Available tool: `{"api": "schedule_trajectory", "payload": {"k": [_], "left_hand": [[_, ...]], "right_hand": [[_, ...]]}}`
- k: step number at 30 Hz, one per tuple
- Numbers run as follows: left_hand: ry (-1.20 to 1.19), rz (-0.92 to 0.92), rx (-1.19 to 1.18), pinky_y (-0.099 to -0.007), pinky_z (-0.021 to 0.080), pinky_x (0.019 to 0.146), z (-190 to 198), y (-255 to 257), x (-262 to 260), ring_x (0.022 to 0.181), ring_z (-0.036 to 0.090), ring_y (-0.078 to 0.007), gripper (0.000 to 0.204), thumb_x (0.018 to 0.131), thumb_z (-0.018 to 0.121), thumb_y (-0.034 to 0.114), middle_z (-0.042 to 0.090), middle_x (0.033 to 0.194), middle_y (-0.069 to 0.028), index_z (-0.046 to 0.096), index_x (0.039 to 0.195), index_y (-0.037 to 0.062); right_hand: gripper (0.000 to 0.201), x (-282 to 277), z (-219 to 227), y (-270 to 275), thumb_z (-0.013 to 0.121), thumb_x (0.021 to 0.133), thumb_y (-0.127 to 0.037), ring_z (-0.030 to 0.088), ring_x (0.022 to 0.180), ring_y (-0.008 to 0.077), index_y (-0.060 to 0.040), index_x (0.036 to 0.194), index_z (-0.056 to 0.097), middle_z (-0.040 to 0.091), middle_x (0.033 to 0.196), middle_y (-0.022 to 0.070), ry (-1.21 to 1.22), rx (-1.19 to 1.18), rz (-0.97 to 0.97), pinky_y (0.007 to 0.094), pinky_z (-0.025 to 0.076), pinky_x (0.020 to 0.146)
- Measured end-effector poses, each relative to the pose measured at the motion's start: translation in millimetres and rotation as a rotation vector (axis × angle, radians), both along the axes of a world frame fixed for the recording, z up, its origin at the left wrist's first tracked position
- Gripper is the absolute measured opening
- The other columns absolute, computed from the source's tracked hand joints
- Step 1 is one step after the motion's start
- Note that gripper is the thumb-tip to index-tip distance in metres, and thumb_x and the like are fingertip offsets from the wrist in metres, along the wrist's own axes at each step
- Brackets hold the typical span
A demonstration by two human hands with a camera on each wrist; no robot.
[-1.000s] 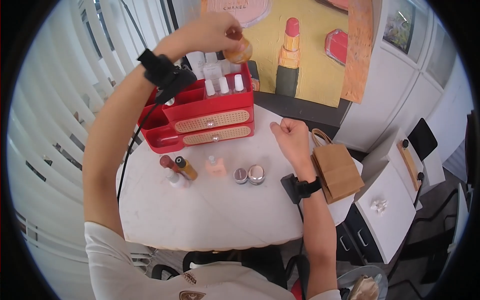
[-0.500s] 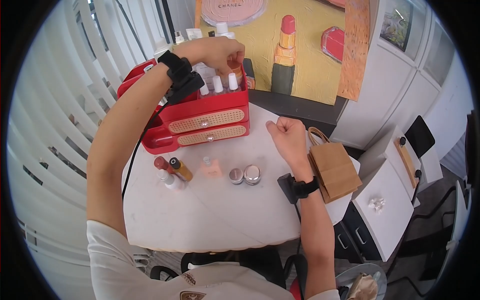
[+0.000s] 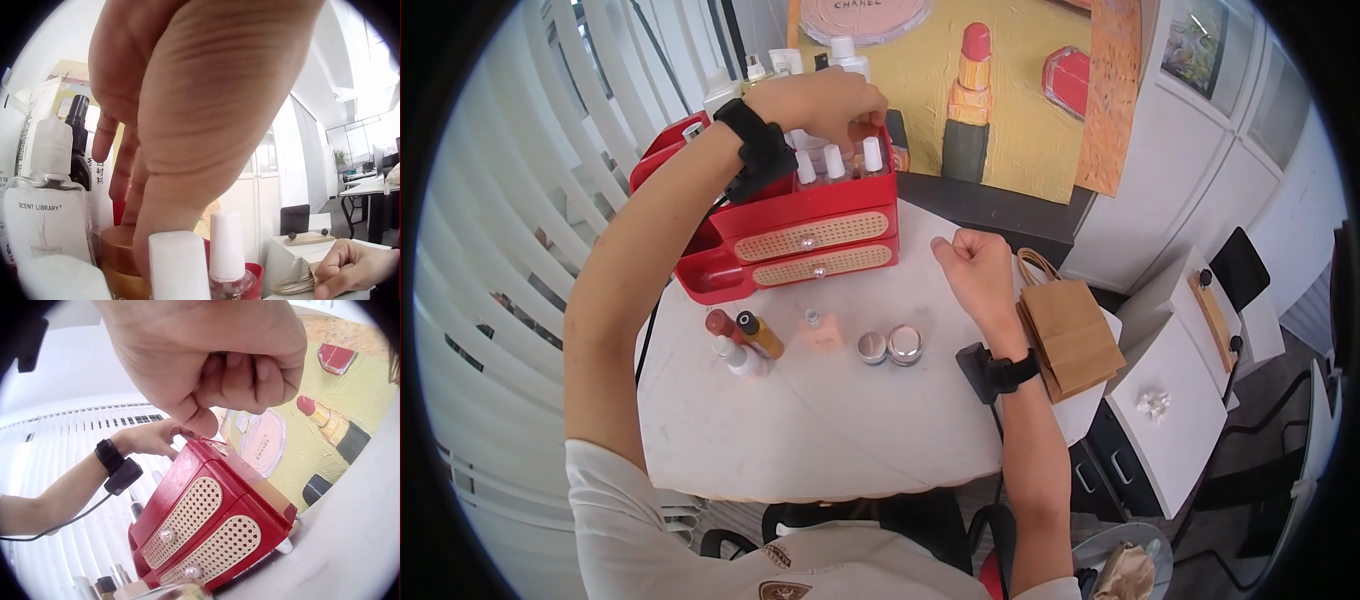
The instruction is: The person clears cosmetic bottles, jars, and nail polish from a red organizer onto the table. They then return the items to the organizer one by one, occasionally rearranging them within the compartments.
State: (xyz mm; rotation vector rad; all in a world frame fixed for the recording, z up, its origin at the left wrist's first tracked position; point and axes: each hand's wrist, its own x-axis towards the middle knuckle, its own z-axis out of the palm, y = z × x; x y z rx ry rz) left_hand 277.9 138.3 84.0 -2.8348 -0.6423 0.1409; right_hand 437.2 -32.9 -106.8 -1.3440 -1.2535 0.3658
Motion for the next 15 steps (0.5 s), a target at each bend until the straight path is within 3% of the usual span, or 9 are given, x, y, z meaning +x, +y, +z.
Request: {"api": "schedule_trajectory", "payload": {"k": [8, 11, 13, 15], "left_hand": [[-0.043, -0.033, -0.138, -0.0418, 0.048, 0.089, 6.5, 6.3, -1.8, 0.106, 0.063, -0.0335, 0.062, 0.066, 0.082, 0.017, 0.072, 0.096, -0.0151, 0.053, 0.119, 0.0031], [-0.057, 0.046, -0.065, -0.0426, 0.049, 0.088, 3.7, -1.8, 4.4, 0.101, 0.065, -0.0344, 0.059, 0.071, 0.079, 0.019, 0.072, 0.095, -0.0145, 0.05, 0.12, 0.004], [-0.003, 0.24, 0.053, -0.0423, 0.048, 0.09, 1.4, -3.7, 8.3, 0.103, 0.063, -0.034, 0.061, 0.072, 0.076, 0.019, 0.071, 0.098, -0.0138, 0.049, 0.124, 0.0041], [-0.033, 0.189, 0.075, -0.042, 0.047, 0.091, -0.3, -4.0, 4.8, 0.105, 0.062, -0.0332, 0.061, 0.074, 0.075, 0.02, 0.071, 0.099, -0.0136, 0.048, 0.127, 0.0037]], "right_hand": [[0.044, -1.6, 1.0, -1.2, 0.067, 0.082, -0.013, 0.029, 0.05, 0.0104, -0.0019, 0.055, 0.033, 0.03, 0.049, 0.0032, 0.019, 0.005, 0.025, 0.0325, 0.029, 0.048], [0.044, -1.7, 2.2, -2.0, 0.067, 0.082, -0.013, 0.029, 0.051, 0.0102, -0.002, 0.055, 0.033, 0.03, 0.05, 0.0032, 0.015, 0.001, 0.02, 0.0324, 0.029, 0.048], [0.044, -1.4, 3.0, -2.4, 0.066, 0.082, -0.012, 0.029, 0.051, 0.0101, -0.002, 0.055, 0.033, 0.03, 0.05, 0.0032, 0.019, -0.005, 0.014, 0.0323, 0.029, 0.048], [0.044, -2.2, 3.9, -3.2, 0.066, 0.082, -0.012, 0.029, 0.051, 0.01, -0.0021, 0.055, 0.033, 0.03, 0.05, 0.0031, 0.028, -0.014, 0.02, 0.0322, 0.029, 0.048]]}}
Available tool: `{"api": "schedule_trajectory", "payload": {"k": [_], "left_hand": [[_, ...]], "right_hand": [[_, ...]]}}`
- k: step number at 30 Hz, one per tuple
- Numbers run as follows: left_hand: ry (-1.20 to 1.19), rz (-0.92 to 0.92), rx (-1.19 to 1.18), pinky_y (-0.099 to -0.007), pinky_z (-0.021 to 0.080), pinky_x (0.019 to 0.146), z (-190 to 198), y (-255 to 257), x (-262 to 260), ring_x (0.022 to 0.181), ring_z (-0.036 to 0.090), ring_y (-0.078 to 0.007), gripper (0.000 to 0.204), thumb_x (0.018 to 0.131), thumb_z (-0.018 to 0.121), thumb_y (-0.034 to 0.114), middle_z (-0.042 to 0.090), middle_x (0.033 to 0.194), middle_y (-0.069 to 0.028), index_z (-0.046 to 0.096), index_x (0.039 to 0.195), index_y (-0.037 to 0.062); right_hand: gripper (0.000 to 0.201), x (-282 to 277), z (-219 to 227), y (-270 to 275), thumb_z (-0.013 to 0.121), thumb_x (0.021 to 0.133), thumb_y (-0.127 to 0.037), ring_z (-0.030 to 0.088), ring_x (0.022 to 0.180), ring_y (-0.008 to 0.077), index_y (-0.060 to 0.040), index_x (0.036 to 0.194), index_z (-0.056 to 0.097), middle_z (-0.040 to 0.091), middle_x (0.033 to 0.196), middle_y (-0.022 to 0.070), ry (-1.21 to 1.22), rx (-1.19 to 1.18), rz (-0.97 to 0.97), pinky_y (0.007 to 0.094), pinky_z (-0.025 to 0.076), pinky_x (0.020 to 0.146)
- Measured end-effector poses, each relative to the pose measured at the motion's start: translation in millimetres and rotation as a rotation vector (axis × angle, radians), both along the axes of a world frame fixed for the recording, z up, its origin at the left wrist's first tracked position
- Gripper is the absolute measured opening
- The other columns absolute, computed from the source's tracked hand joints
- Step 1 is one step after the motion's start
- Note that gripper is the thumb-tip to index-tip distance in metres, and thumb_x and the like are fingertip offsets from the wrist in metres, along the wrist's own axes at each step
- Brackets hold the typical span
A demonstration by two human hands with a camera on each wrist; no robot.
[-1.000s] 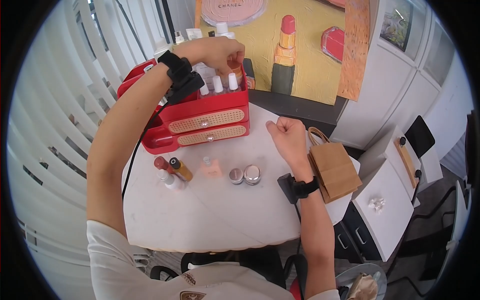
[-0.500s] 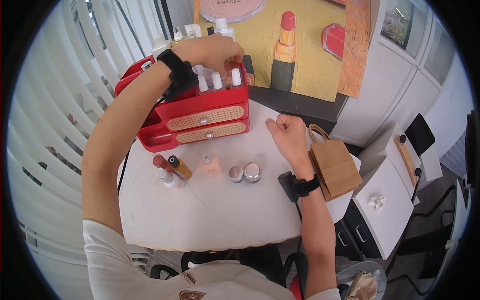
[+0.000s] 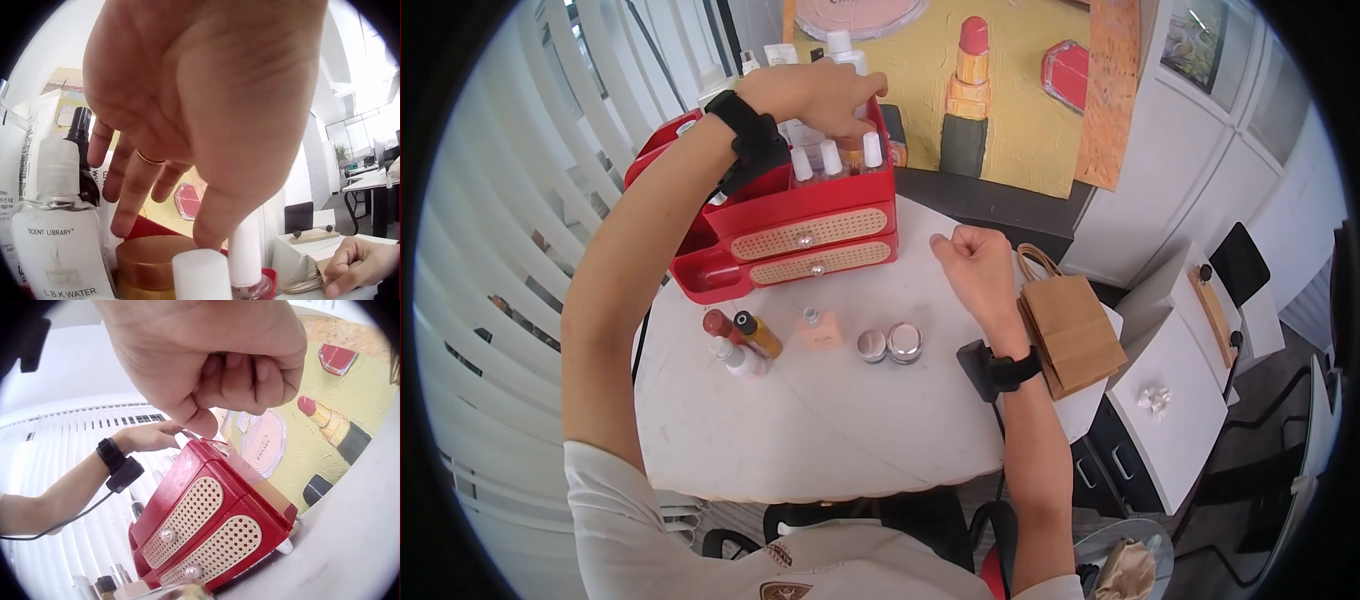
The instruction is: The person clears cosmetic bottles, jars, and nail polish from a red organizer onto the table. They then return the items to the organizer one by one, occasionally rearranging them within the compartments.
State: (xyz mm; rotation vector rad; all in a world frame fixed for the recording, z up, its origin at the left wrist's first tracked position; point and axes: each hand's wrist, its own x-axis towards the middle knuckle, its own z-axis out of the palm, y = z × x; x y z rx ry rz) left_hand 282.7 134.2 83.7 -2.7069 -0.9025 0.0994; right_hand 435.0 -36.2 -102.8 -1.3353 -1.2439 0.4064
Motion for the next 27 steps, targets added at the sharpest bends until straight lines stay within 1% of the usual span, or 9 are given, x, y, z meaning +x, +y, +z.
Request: {"api": "schedule_trajectory", "payload": {"k": [2, 4, 8, 10, 13, 20, 22, 25, 27], "left_hand": [[-0.026, -0.049, 0.022, -0.0417, 0.047, 0.092, 0.5, 2.4, -3.6, 0.106, 0.061, -0.0324, 0.062, 0.076, 0.074, 0.022, 0.071, 0.1, -0.0134, 0.047, 0.129, 0.0033], [0.021, -0.172, -0.107, -0.0415, 0.046, 0.094, 3.4, 4.7, -7.4, 0.11, 0.059, -0.0312, 0.061, 0.08, 0.071, 0.023, 0.071, 0.103, -0.0136, 0.046, 0.132, 0.0011], [0.052, -0.142, -0.085, -0.042, 0.046, 0.094, 4.0, -0.8, -0.5, 0.107, 0.061, -0.0318, 0.061, 0.081, 0.068, 0.02, 0.071, 0.1, -0.0137, 0.045, 0.133, -0.0007], [0.074, 0.04, -0.021, -0.0415, 0.048, 0.093, 2.8, -4.5, 4.7, 0.103, 0.065, -0.033, 0.067, 0.076, 0.069, 0.015, 0.073, 0.099, -0.0146, 0.042, 0.136, -0.001], [0.025, -0.072, -0.051, -0.0404, 0.05, 0.091, 1.3, 2.3, -1.2, 0.099, 0.068, -0.0327, 0.068, 0.078, 0.069, 0.015, 0.073, 0.1, -0.0158, 0.041, 0.137, -0.0015], [-0.029, -0.103, -0.189, -0.04, 0.051, 0.09, 8.4, 3.1, -7.6, 0.102, 0.067, -0.0306, 0.064, 0.079, 0.067, 0.014, 0.072, 0.106, -0.0172, 0.043, 0.136, -0.0009], [-0.137, -0.073, -0.156, -0.0399, 0.051, 0.09, 19.8, 6.5, -14.7, 0.102, 0.066, -0.0308, 0.059, 0.077, 0.068, 0.012, 0.07, 0.107, -0.0176, 0.049, 0.132, 0.0021], [-0.092, -0.218, -0.045, -0.0389, 0.05, 0.088, 33.0, 12.1, -40.9, 0.1, 0.066, -0.0314, 0.05, 0.076, 0.071, 0.015, 0.068, 0.105, -0.0176, 0.057, 0.122, 0.0031], [-0.056, -0.166, -0.019, -0.0385, 0.051, 0.086, 26.1, 0.0, -49.6, 0.099, 0.065, -0.0317, 0.046, 0.075, 0.072, 0.016, 0.068, 0.104, -0.0176, 0.059, 0.117, 0.0024]], "right_hand": [[0.044, 0.2, -0.1, -0.1, 0.066, 0.082, -0.012, 0.029, 0.051, 0.01, -0.0021, 0.055, 0.033, 0.03, 0.05, 0.0031, 0.009, -0.012, 0.008, 0.0321, 0.029, 0.048], [0.044, 0.0, -1.9, 1.3, 0.066, 0.082, -0.012, 0.029, 0.051, 0.0099, -0.0022, 0.055, 0.033, 0.03, 0.049, 0.0029, -0.016, 0.018, 0.005, 0.032, 0.028, 0.048], [0.044, 1.2, -2.6, 2.2, 0.066, 0.082, -0.013, 0.028, 0.051, 0.0098, -0.0023, 0.055, 0.033, 0.03, 0.049, 0.0028, -0.024, 0.006, 0.0, 0.0321, 0.028, 0.048], [0.044, 1.0, -2.1, 1.3, 0.066, 0.082, -0.013, 0.029, 0.05, 0.01, -0.0022, 0.055, 0.034, 0.03, 0.049, 0.0031, -0.008, 0.015, 0.01, 0.0323, 0.029, 0.048], [0.044, 0.4, -1.1, 1.1, 0.066, 0.082, -0.013, 0.029, 0.05, 0.0102, -0.002, 0.055, 0.034, 0.03, 0.049, 0.0034, -0.003, -0.022, -0.001, 0.0326, 0.029, 0.048], [0.043, 1.0, 1.7, -0.2, 0.066, 0.082, -0.014, 0.03, 0.05, 0.0108, -0.0016, 0.055, 0.035, 0.032, 0.049, 0.0038, -0.015, -0.022, -0.006, 0.0327, 0.03, 0.048], [0.043, 1.1, 1.7, -0.9, 0.066, 0.082, -0.014, 0.03, 0.05, 0.0112, -0.0014, 0.055, 0.035, 0.032, 0.049, 0.0044, -0.007, -0.021, 0.0, 0.0328, 0.031, 0.048], [0.042, 1.8, 2.4, -2.0, 0.066, 0.081, -0.014, 0.03, 0.05, 0.0115, -0.0011, 0.055, 0.035, 0.032, 0.049, 0.005, -0.028, 0.007, 0.009, 0.0328, 0.031, 0.048], [0.042, 1.0, 1.1, -1.7, 0.066, 0.081, -0.015, 0.03, 0.05, 0.0116, -0.0011, 0.055, 0.035, 0.033, 0.049, 0.0051, -0.023, 0.006, 0.006, 0.0328, 0.031, 0.048]]}}
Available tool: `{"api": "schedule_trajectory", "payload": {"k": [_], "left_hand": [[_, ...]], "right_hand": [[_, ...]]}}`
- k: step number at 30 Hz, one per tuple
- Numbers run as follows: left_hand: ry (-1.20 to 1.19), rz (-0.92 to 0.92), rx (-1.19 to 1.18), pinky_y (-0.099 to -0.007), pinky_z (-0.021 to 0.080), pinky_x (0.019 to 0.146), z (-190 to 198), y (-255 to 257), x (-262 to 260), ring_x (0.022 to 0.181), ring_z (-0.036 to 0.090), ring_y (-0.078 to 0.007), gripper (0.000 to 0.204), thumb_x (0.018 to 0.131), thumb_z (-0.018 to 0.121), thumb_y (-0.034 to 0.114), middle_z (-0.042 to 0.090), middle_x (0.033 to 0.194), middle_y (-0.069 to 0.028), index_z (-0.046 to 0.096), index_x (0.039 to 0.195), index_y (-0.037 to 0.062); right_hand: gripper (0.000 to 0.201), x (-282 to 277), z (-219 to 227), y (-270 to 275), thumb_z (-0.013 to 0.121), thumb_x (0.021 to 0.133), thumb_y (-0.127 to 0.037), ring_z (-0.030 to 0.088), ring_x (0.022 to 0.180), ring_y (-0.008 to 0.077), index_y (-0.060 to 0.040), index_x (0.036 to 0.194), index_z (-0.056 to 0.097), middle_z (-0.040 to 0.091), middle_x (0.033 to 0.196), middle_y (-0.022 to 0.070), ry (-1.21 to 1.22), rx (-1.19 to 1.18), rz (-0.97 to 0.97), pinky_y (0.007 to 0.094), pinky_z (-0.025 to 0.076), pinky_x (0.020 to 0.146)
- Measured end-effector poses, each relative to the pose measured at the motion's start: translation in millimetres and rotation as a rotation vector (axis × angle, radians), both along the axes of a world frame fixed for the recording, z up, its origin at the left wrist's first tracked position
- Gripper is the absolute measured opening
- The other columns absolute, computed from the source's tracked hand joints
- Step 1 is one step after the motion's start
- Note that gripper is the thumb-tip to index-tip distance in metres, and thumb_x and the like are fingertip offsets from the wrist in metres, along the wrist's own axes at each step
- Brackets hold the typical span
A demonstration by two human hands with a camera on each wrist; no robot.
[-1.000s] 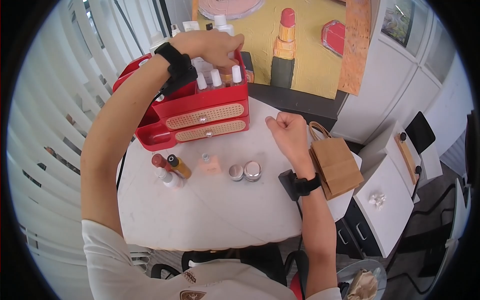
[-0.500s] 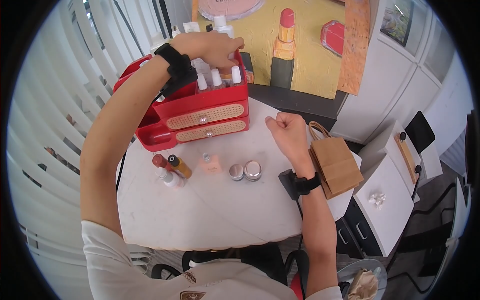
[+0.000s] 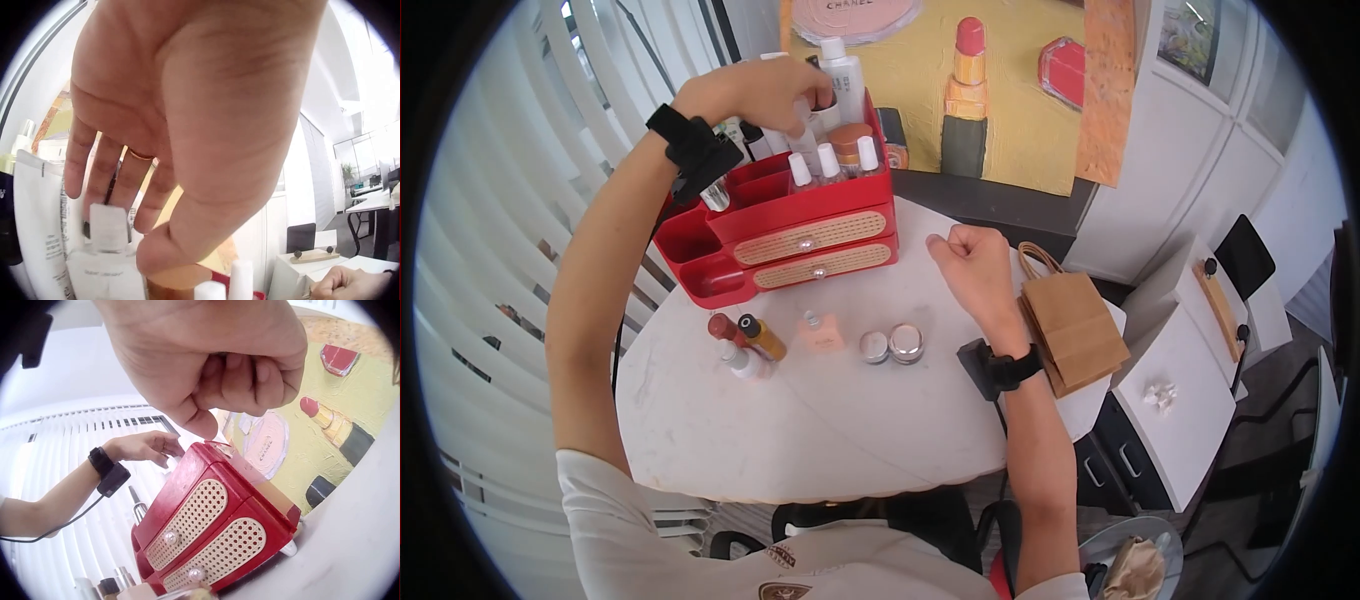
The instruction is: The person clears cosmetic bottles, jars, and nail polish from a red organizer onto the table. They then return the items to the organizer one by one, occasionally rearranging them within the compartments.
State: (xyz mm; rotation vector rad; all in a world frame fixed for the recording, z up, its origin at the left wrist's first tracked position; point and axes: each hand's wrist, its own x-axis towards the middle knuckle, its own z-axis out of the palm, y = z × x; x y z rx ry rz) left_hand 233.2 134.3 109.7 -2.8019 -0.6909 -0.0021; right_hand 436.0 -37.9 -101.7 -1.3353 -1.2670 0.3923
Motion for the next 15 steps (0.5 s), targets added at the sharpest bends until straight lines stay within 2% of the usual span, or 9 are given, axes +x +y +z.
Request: {"api": "schedule_trajectory", "payload": {"k": [1, 2, 6, 10, 12, 15], "left_hand": [[0.029, 0.053, 0.027, -0.0381, 0.051, 0.085, -2.3, -5.9, -5.1, 0.098, 0.065, -0.0321, 0.043, 0.074, 0.074, 0.018, 0.068, 0.103, -0.0177, 0.062, 0.112, 0.0016], [-0.018, 0.018, 0.019, -0.0381, 0.051, 0.082, -11.5, 6.1, -8.6, 0.094, 0.065, -0.0332, 0.043, 0.073, 0.077, 0.021, 0.068, 0.099, -0.0183, 0.062, 0.108, 0.001], [-0.149, 0.043, 0.024, -0.0405, 0.05, 0.078, -28.0, 8.4, -11.7, 0.085, 0.065, -0.0353, 0.044, 0.072, 0.08, 0.023, 0.067, 0.091, -0.0196, 0.061, 0.105, 0.0013], [-0.268, 0.013, 0.074, -0.0418, 0.05, 0.077, -38.9, 13.9, -13.8, 0.085, 0.065, -0.0368, 0.047, 0.071, 0.081, 0.022, 0.067, 0.094, -0.0202, 0.057, 0.106, 0.0014], [-0.312, 0.084, 0.086, -0.0439, 0.05, 0.077, -40.6, 12.9, -12.3, 0.087, 0.065, -0.039, 0.055, 0.071, 0.082, 0.021, 0.066, 0.098, -0.0217, 0.05, 0.111, 0.0014], [-0.371, 0.068, 0.161, -0.0456, 0.049, 0.079, -48.0, 14.8, -13.6, 0.088, 0.065, -0.04, 0.061, 0.071, 0.082, 0.022, 0.065, 0.1, -0.0234, 0.046, 0.116, 0.0002]], "right_hand": [[0.042, -0.9, -0.5, 0.5, 0.066, 0.081, -0.015, 0.03, 0.05, 0.0116, -0.001, 0.056, 0.035, 0.033, 0.049, 0.0053, -0.001, -0.003, -0.003, 0.0328, 0.031, 0.048], [0.042, -1.0, -1.7, 1.3, 0.066, 0.081, -0.015, 0.03, 0.05, 0.0116, -0.001, 0.056, 0.035, 0.033, 0.049, 0.0053, -0.001, 0.0, 0.001, 0.0328, 0.031, 0.048], [0.043, 0.0, -1.4, 1.9, 0.066, 0.081, -0.015, 0.03, 0.049, 0.012, -0.001, 0.056, 0.035, 0.032, 0.049, 0.0051, -0.001, -0.014, -0.009, 0.033, 0.031, 0.048], [0.043, -0.3, -0.8, 0.7, 0.067, 0.081, -0.015, 0.03, 0.049, 0.0124, -0.001, 0.056, 0.035, 0.032, 0.049, 0.0051, 0.007, -0.04, -0.011, 0.0333, 0.031, 0.048], [0.043, 0.7, -4.1, 3.1, 0.067, 0.081, -0.015, 0.03, 0.049, 0.0123, -0.0011, 0.055, 0.036, 0.032, 0.049, 0.005, -0.006, -0.019, -0.011, 0.0334, 0.031, 0.048], [0.043, 1.6, -6.6, 5.0, 0.067, 0.081, -0.015, 0.03, 0.049, 0.0122, -0.0011, 0.055, 0.036, 0.032, 0.049, 0.0048, -0.017, 0.01, -0.012, 0.0335, 0.031, 0.048]]}}
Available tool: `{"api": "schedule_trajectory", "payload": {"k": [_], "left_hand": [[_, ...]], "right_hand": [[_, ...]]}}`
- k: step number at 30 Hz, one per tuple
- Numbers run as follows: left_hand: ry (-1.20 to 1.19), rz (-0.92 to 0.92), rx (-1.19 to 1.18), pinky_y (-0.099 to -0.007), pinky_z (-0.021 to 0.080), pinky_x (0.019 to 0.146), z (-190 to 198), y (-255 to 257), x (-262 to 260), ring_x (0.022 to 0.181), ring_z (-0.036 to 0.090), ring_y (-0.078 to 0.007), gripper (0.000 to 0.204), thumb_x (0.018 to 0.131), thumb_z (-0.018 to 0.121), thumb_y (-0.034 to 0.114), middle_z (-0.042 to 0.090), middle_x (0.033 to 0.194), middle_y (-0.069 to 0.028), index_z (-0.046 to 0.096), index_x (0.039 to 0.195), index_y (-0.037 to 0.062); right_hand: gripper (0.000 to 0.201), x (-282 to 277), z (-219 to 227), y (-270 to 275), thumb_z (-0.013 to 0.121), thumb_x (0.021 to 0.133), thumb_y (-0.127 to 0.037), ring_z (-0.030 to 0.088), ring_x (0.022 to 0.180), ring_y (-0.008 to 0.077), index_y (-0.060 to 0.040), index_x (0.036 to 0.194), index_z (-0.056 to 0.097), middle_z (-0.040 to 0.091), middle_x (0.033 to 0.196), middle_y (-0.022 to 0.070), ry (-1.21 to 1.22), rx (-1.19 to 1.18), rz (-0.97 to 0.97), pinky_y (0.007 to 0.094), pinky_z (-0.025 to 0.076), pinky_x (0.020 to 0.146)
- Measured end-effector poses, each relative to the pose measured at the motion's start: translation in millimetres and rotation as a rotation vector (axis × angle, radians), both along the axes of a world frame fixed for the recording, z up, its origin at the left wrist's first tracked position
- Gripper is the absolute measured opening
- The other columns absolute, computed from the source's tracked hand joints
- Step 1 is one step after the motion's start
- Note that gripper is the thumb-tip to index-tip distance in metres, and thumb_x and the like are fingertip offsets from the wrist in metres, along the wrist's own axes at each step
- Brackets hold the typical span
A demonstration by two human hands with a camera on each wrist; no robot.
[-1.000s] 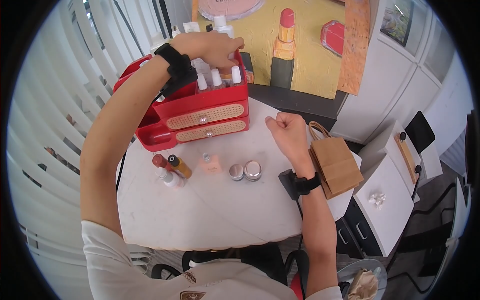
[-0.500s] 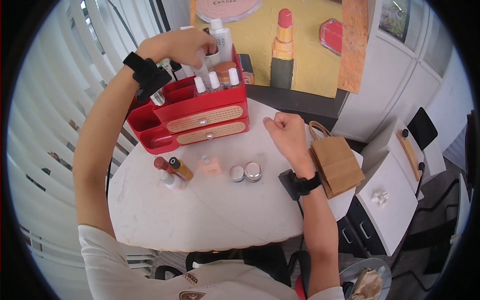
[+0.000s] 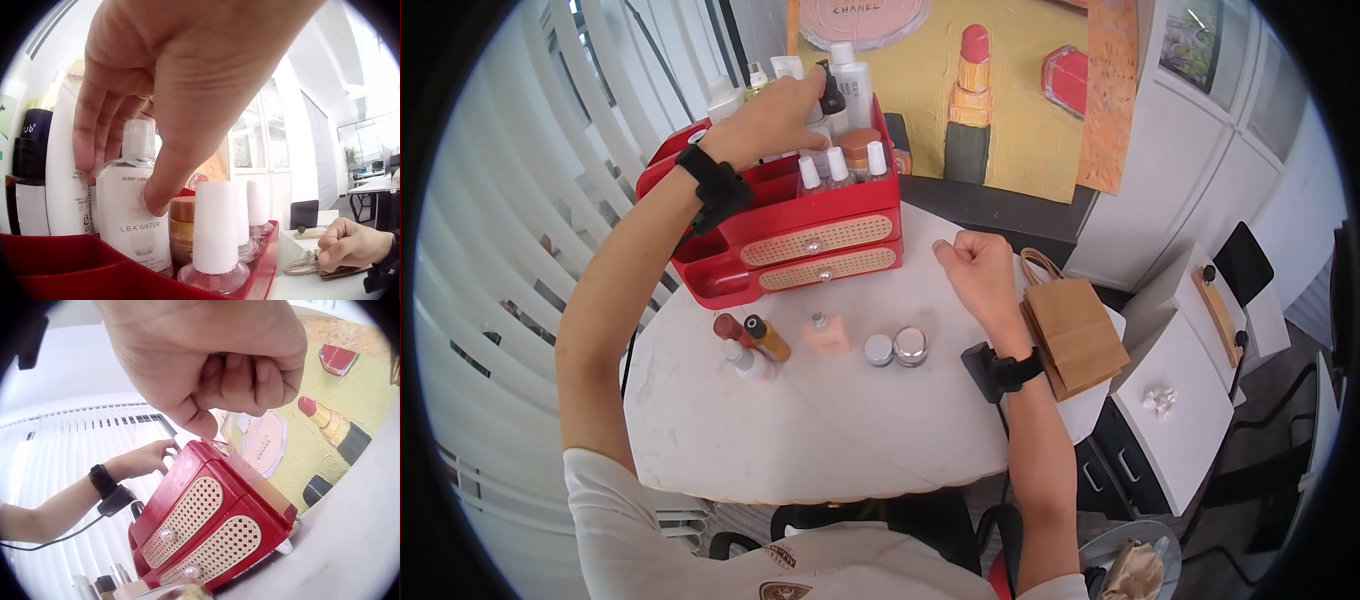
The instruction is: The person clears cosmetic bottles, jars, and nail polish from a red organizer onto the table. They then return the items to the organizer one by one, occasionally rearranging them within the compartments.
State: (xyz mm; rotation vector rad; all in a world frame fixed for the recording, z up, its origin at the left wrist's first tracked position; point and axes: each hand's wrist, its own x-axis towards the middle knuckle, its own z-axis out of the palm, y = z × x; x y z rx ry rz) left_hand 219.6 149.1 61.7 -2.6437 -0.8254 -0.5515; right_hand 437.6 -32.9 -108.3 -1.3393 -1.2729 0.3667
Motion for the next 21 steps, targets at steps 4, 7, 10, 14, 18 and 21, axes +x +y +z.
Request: {"api": "schedule_trajectory", "payload": {"k": [4, 7, 10, 14, 18, 21], "left_hand": [[-0.01, 0.04, 0.007, -0.0472, 0.049, 0.079, -2.2, -4.0, -0.9, 0.088, 0.065, -0.0409, 0.062, 0.072, 0.082, 0.022, 0.065, 0.1, -0.0253, 0.045, 0.117, -0.0006], [-0.106, -0.098, 0.032, -0.0471, 0.049, 0.076, 2.6, -12.4, -7.1, 0.084, 0.065, -0.0413, 0.06, 0.075, 0.08, 0.022, 0.065, 0.093, -0.0251, 0.044, 0.117, -0.0007], [-0.136, 0.086, 0.128, -0.0452, 0.05, 0.073, 25.9, -49.7, -15.5, 0.081, 0.066, -0.0382, 0.05, 0.078, 0.077, 0.023, 0.065, 0.086, -0.0215, 0.049, 0.112, -0.0003], [0.119, -0.072, -0.169, -0.0409, 0.051, 0.071, 3.9, -123.7, -24.3, 0.077, 0.066, -0.0313, 0.027, 0.083, 0.072, 0.024, 0.065, 0.079, -0.0156, 0.062, 0.092, 0.0007], [0.203, -0.322, -0.286, -0.0387, 0.052, 0.071, -83.2, -132.7, -44.0, 0.077, 0.066, -0.0313, 0.02, 0.084, 0.07, 0.019, 0.067, 0.079, -0.0144, 0.066, 0.087, -0.0006], [0.28, -0.224, -0.567, -0.0379, 0.053, 0.07, -98.6, -133.3, -39.4, 0.074, 0.067, -0.0305, 0.017, 0.084, 0.07, 0.015, 0.068, 0.077, -0.0144, 0.066, 0.083, -0.0025]], "right_hand": [[0.043, -1.6, 1.4, -0.9, 0.067, 0.081, -0.014, 0.03, 0.05, 0.0124, -0.0007, 0.055, 0.036, 0.031, 0.049, 0.0055, 0.011, -0.007, -0.001, 0.0336, 0.031, 0.048], [0.043, -1.5, 2.1, -1.2, 0.067, 0.081, -0.014, 0.029, 0.05, 0.0125, -0.0006, 0.055, 0.035, 0.031, 0.049, 0.0055, 0.008, -0.025, 0.006, 0.0336, 0.031, 0.048], [0.043, -1.6, 5.9, -3.0, 0.067, 0.081, -0.014, 0.029, 0.05, 0.0122, -0.0009, 0.055, 0.035, 0.031, 0.049, 0.005, -0.005, -0.03, -0.008, 0.0333, 0.03, 0.048], [0.043, -0.9, 0.5, -0.9, 0.067, 0.081, -0.014, 0.029, 0.05, 0.0121, -0.0008, 0.056, 0.035, 0.031, 0.049, 0.0047, 0.008, 0.004, 0.012, 0.0332, 0.03, 0.048], [0.043, -1.2, 2.8, -2.1, 0.067, 0.081, -0.014, 0.029, 0.051, 0.0119, -0.0006, 0.056, 0.035, 0.031, 0.05, 0.0048, 0.005, -0.007, 0.005, 0.0332, 0.03, 0.048], [0.043, -1.2, 5.3, -3.0, 0.067, 0.081, -0.014, 0.029, 0.05, 0.0117, -0.0007, 0.056, 0.035, 0.031, 0.049, 0.0048, -0.01, 0.0, -0.002, 0.0332, 0.03, 0.048]]}}
